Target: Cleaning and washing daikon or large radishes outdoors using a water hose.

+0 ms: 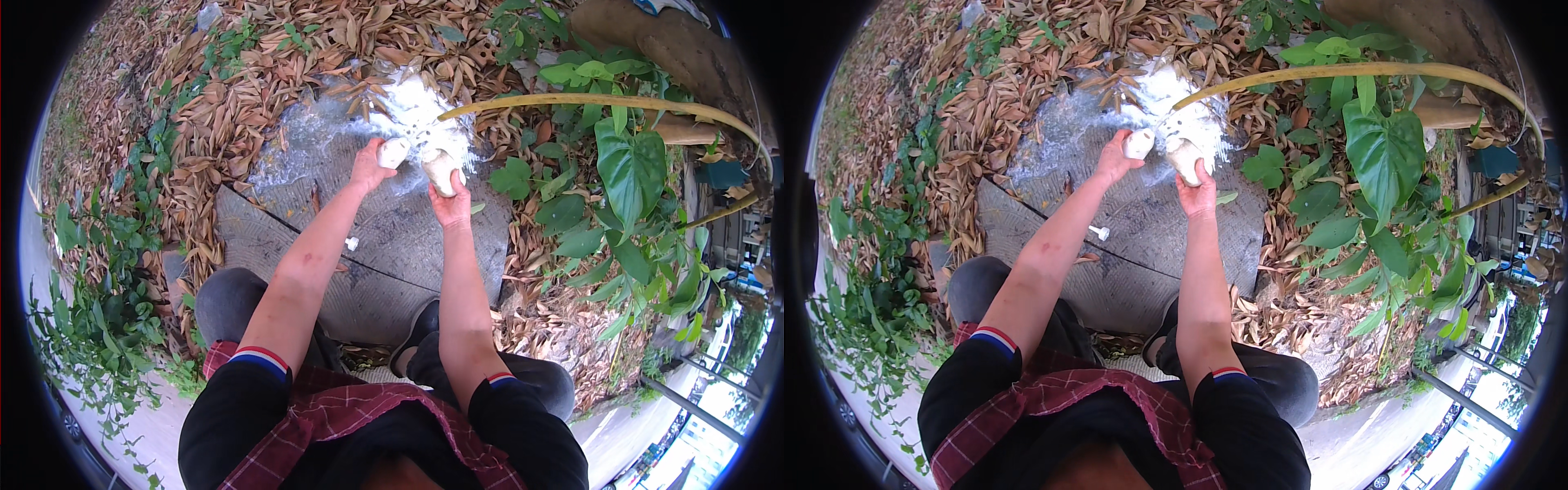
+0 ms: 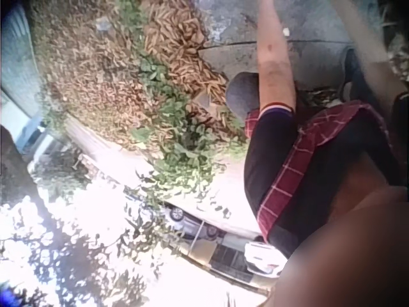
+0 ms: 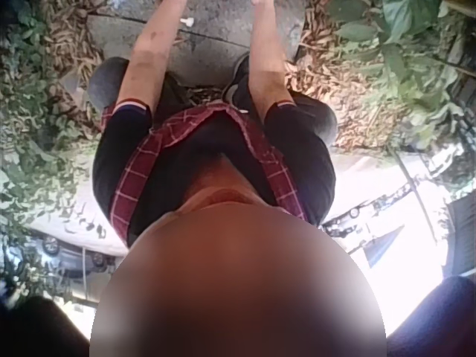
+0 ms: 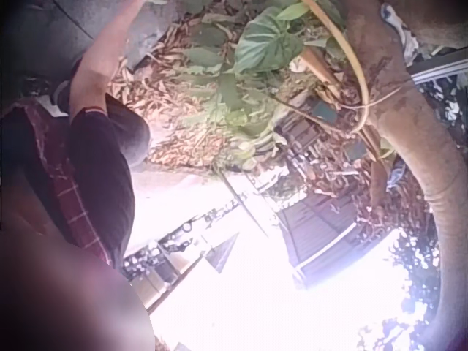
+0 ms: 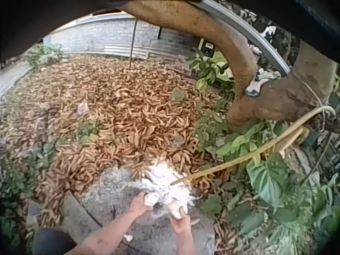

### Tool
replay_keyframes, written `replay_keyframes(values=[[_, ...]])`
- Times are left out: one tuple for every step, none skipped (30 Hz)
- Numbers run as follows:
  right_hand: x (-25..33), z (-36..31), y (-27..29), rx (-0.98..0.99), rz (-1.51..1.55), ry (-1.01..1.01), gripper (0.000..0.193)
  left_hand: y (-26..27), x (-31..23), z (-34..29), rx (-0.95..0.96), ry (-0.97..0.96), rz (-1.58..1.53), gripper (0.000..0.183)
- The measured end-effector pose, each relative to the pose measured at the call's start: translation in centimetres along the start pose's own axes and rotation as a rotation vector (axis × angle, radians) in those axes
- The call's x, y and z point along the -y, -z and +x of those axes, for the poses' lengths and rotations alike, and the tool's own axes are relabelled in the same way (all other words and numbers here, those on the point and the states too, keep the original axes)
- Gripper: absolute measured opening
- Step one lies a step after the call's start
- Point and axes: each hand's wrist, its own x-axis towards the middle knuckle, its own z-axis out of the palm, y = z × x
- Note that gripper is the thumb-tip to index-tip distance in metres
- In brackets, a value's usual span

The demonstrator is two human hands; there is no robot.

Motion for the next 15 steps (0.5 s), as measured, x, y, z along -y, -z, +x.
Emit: replay_keyframes(values=[[-0.3,-0.3,-0.6,0.036,-0.007,0.027,0.049,0.0,-0.1,-0.2,0.001,0.001,0.002,0.070],[-0.4,-0.6,-1.1,0.072,-0.014,0.054,0.053,0.0,-0.4,-0.4,-0.007,-0.002,0.017,0.070],[-0.2,-0.7,-1.0,0.073,-0.013,0.059,0.053,-0.1,-0.9,-0.4,-0.015,-0.009,0.030,0.071],[0.1,-0.7,-0.8,0.117,-0.017,0.045,0.051,-0.1,-1.3,-0.4,-0.014,-0.013,0.029,0.071],[0.3,-0.7,-0.7,0.162,-0.021,0.032,0.049,-0.1,-1.8,-0.5,-0.033,-0.006,0.063,0.071],[0.3,-0.6,-0.6,0.163,-0.023,0.039,0.049,-0.2,-2.1,-0.4,-0.051,-0.002,0.096,0.071],[0.2,-0.5,-0.5,0.102,-0.046,-0.001,0.051,-0.2,-2.4,-0.4,-0.049,-0.008,0.092,0.071],[0.1,-0.3,-0.3,0.041,-0.068,-0.041,0.052,-0.2,-2.6,-0.4,-0.040,0.006,0.076,0.070],[-0.2,-0.4,-0.5,0.042,-0.069,-0.041,0.052,-0.1,-2.6,-0.4,-0.035,0.026,0.063,0.070],[-0.5,-0.5,-0.7,0.027,-0.121,-0.006,0.054,-0.2,-2.6,-0.4,-0.036,0.027,0.063,0.070],[-0.6,-0.5,-0.8,0.012,-0.172,0.029,0.055,-0.2,-2.6,-0.3,-0.038,0.005,0.062,0.070],[-0.7,-0.6,-0.8,-0.026,-0.206,0.040,0.056,-0.2,-2.5,-0.2,-0.040,-0.017,0.062,0.070],[-0.8,-0.7,-0.7,-0.027,-0.206,0.038,0.056,-0.3,-2.5,-0.3,-0.039,-0.015,0.063,0.070],[-0.9,-0.9,-0.6,-0.008,-0.208,0.052,0.055,-0.3,-2.4,-0.3,-0.037,-0.015,0.062,0.070],[-0.9,-0.9,-0.4,0.011,-0.213,0.069,0.055,-0.3,-2.4,-0.3,-0.036,-0.016,0.058,0.070]])
